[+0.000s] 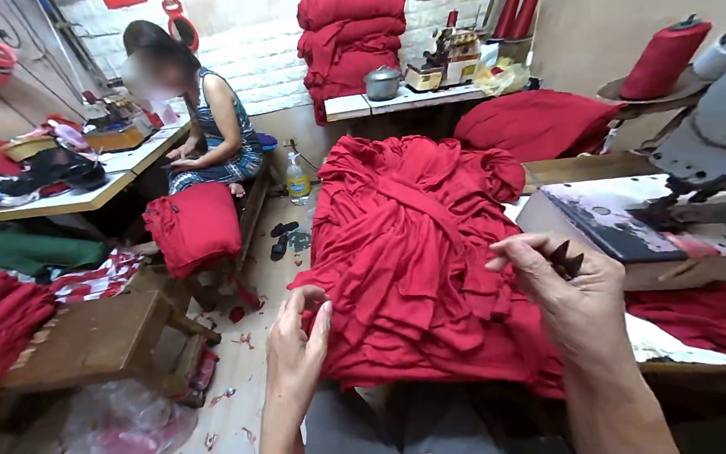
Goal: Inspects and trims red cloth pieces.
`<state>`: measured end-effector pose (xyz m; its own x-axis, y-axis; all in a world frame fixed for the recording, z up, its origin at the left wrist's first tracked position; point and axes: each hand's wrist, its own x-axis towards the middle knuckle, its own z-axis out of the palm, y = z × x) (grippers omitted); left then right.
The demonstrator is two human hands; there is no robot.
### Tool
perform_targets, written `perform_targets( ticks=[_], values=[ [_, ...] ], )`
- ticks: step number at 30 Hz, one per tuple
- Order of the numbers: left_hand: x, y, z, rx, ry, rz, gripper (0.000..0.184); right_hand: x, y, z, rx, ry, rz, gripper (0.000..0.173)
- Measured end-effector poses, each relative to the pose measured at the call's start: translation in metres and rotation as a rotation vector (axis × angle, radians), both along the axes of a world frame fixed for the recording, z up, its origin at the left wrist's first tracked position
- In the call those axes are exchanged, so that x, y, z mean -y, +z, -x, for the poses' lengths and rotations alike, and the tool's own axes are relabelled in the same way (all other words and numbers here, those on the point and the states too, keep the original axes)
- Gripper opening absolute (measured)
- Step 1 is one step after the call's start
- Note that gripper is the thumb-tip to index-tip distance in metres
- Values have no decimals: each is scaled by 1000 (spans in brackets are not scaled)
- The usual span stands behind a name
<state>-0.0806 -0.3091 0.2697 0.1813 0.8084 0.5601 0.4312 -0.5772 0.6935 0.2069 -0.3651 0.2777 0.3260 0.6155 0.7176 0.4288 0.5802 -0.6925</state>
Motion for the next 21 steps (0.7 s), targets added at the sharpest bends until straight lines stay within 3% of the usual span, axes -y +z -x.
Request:
perform_targets(
  ticks=[4, 8, 10, 12, 14, 18, 21],
  values=[
    [-2, -5, -15, 125, -51, -86, 21, 7, -14, 7, 44, -31, 59, 13],
    [-3, -13, -17, -144, -162, -177, 50, 8, -27, 27, 307, 38, 13, 22],
    [-4, -18, -21, -295, -107, -192, 39, 6, -28, 36, 523, 66, 11, 37],
    [-9, -23, -22, -267, -49, -181, 19, 3, -31, 41, 700, 13, 26, 35],
    [-11, -25, -21, -36, -24, -36, 21, 1, -36, 39, 681, -28, 25, 17],
    [-18, -14, -20, 799, -112, 471, 18, 4, -31, 26, 299, -7, 27, 20],
    [-22, -17, -19, 976, -120, 595, 22, 4, -28, 18, 41, 33, 22, 13]
  ],
)
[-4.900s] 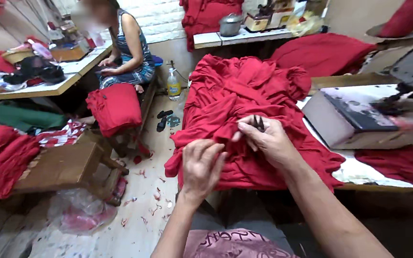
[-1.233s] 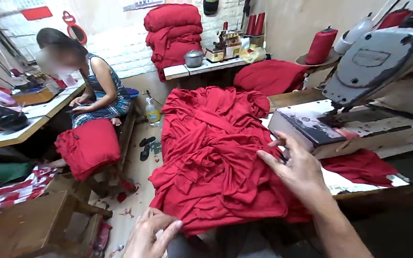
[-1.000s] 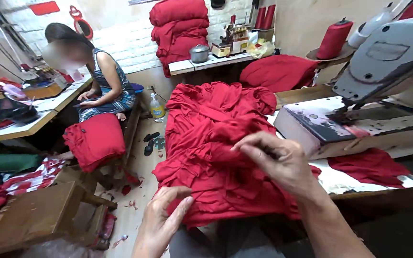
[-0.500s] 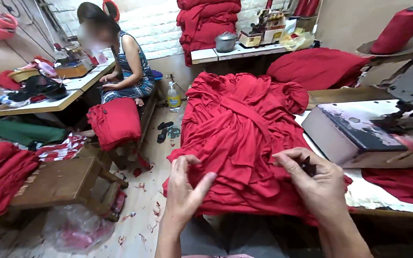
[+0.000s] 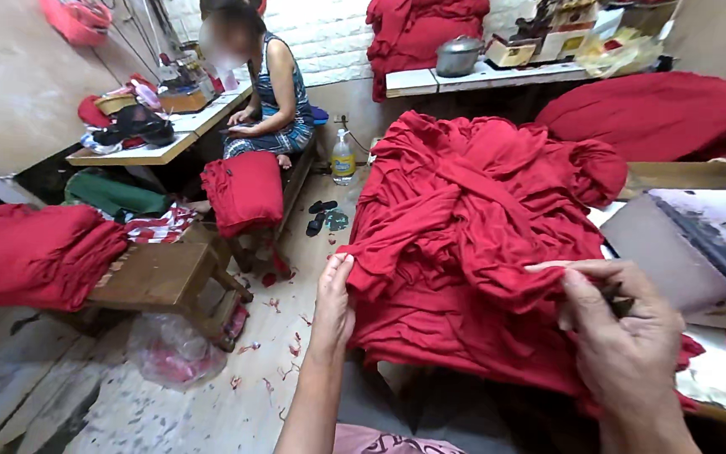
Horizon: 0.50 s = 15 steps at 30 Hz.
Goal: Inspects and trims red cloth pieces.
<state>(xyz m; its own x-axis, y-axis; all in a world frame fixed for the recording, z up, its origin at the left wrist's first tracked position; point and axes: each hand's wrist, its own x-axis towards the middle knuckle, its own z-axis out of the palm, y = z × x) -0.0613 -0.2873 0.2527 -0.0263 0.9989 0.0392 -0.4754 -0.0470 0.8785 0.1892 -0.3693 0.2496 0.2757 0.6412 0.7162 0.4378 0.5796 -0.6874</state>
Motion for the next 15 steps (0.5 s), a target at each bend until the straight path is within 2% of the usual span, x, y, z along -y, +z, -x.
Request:
perform_targets(
  ticks=[4, 8, 10, 11, 13, 15],
  values=[
    [-1, -6, -4, 13, -9, 23, 21, -1, -4, -3, -187, 53, 24, 10],
    [2, -5, -5, 79, -22, 48, 21, -2, -8, -3, -192, 39, 37, 9],
    [2, -4, -3, 143, -41, 96, 23, -1, -8, -4, -116, 23, 43, 12],
    [2, -3, -2, 166, -48, 118, 24, 0, -6, -4, -50, 11, 41, 19],
    [2, -2, -2, 189, -64, 139, 25, 2, -1, 2, 146, -94, 3, 28],
    [4, -1, -2, 208, -72, 155, 25, 2, 8, 17, 314, -161, -58, 31]
  ],
)
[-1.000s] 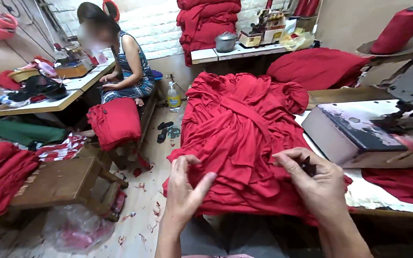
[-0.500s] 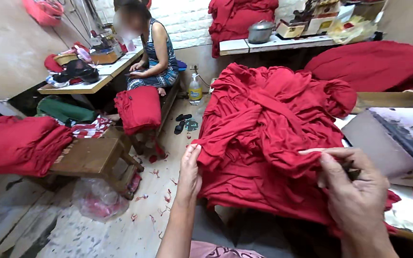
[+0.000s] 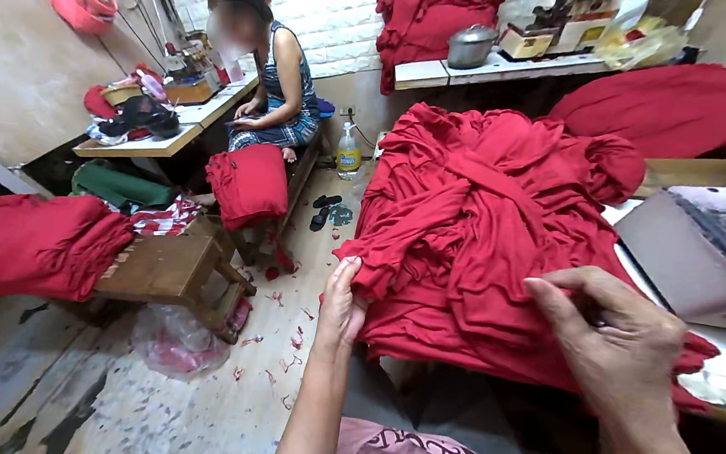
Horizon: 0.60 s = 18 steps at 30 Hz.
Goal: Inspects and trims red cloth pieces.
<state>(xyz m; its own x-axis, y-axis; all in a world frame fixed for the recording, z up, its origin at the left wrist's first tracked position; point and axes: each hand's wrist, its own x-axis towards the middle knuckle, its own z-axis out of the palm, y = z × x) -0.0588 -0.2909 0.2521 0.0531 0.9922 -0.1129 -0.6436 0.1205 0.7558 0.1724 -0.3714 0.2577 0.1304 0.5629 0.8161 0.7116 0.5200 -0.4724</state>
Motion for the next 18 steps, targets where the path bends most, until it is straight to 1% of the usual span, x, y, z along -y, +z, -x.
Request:
perform_targets(
  ticks=[3, 4, 6, 7, 9, 10, 11, 12, 13, 14, 15, 16, 17, 18],
  values=[
    [2, 0, -2, 31, -9, 27, 25, -6, 9, 32, 140, 19, 28, 22],
    [2, 0, -2, 42, -11, 36, 25, -10, 8, 44, 194, 11, 60, 22],
    [4, 1, -1, 45, -24, 39, 23, -21, 3, 65, 302, -4, 150, 30],
    [4, 1, -1, 44, -29, 32, 24, -26, -1, 73, 349, -11, 196, 30],
    [2, -1, 4, 21, -11, -14, 24, -35, -8, 85, 401, -18, 246, 16],
    [-1, -3, 8, -31, 40, -64, 21, -37, -12, 88, 400, -14, 231, 11],
    [-6, -7, 12, -139, 122, -141, 16, -37, -16, 89, 383, -10, 192, 8],
    [-11, -12, 17, -297, 218, -227, 17, -36, -19, 89, 356, 0, 151, 6],
    [-14, -17, 22, -441, 298, -304, 26, -34, -21, 88, 319, 16, 116, 6],
    [-15, -21, 27, -526, 344, -374, 28, -31, -22, 87, 274, 47, 96, 9],
    [-14, -21, 30, -546, 337, -437, 22, -28, -22, 86, 227, 83, 79, 11],
    [-10, -19, 33, -508, 248, -495, 15, -25, -22, 85, 189, 126, 69, 13],
    [-4, -17, 35, -453, 85, -554, 16, -22, -22, 85, 160, 175, 61, 13],
    [3, -16, 38, -410, -121, -617, 24, -20, -21, 86, 134, 227, 53, 12]
  ],
)
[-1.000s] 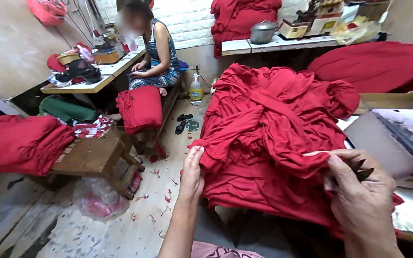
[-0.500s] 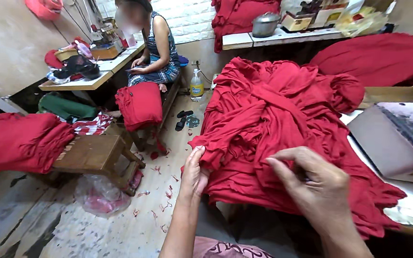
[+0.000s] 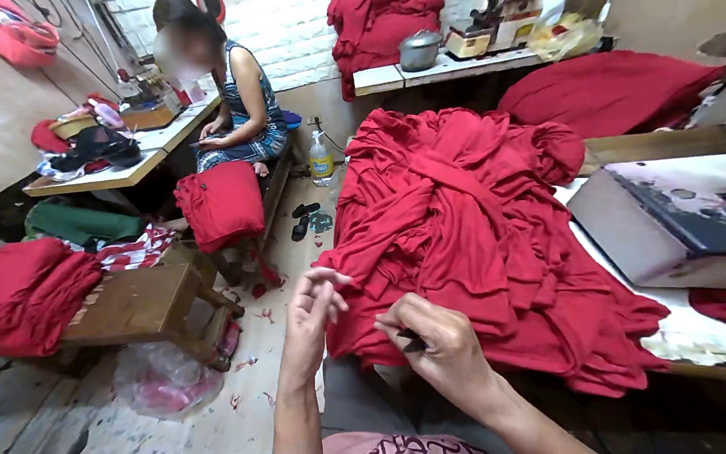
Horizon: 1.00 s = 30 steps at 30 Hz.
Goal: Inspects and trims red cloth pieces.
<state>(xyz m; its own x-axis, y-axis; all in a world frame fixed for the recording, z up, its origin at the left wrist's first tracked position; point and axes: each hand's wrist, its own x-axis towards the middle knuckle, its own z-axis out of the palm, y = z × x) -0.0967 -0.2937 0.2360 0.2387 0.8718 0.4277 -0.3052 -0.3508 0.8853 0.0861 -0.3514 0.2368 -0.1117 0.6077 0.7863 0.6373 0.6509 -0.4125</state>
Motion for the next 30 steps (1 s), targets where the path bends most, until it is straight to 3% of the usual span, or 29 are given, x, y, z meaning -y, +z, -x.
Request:
perform_targets(
  ticks=[2, 4, 6, 9, 10, 12, 16, 18, 20, 22, 24, 28, 30],
  values=[
    [12, 0, 3, -94, -373, -30, 46, 2, 1, 4, -42, 105, -22, 11],
    [20, -2, 9, -171, -562, -37, 42, 4, 1, 7, -48, 204, -28, 13],
    [24, -4, 23, -324, -445, -56, 18, 11, 1, 5, -16, 256, -26, 21],
    [23, 1, 47, -804, 88, -160, 25, 24, 3, -8, 12, 195, -110, 24],
    [22, 3, 47, -863, 233, -215, 27, 27, 4, -16, -1, 139, -146, 22],
    [19, 11, 34, -799, 338, -324, 27, 31, 8, -32, -80, 30, -192, 20],
    [28, 32, -39, -515, 65, -455, 23, 37, 15, -64, -296, -121, -161, 21],
    [33, 30, -78, -552, 5, -596, 35, 39, 16, -76, -360, -170, -152, 21],
    [34, 19, -108, -689, 139, -761, 50, 43, 18, -85, -388, -215, -145, 20],
    [28, 11, -124, -723, 246, -815, 25, 48, 18, -93, -405, -248, -147, 19],
    [22, 13, -122, -605, 250, -716, 10, 53, 15, -101, -430, -281, -148, 17],
    [9, 25, -93, -196, 303, -277, 13, 57, 7, -115, -474, -348, -100, 13],
    [-4, 21, -73, -249, 468, -204, 16, 56, 3, -117, -473, -363, -62, 13]
  ],
)
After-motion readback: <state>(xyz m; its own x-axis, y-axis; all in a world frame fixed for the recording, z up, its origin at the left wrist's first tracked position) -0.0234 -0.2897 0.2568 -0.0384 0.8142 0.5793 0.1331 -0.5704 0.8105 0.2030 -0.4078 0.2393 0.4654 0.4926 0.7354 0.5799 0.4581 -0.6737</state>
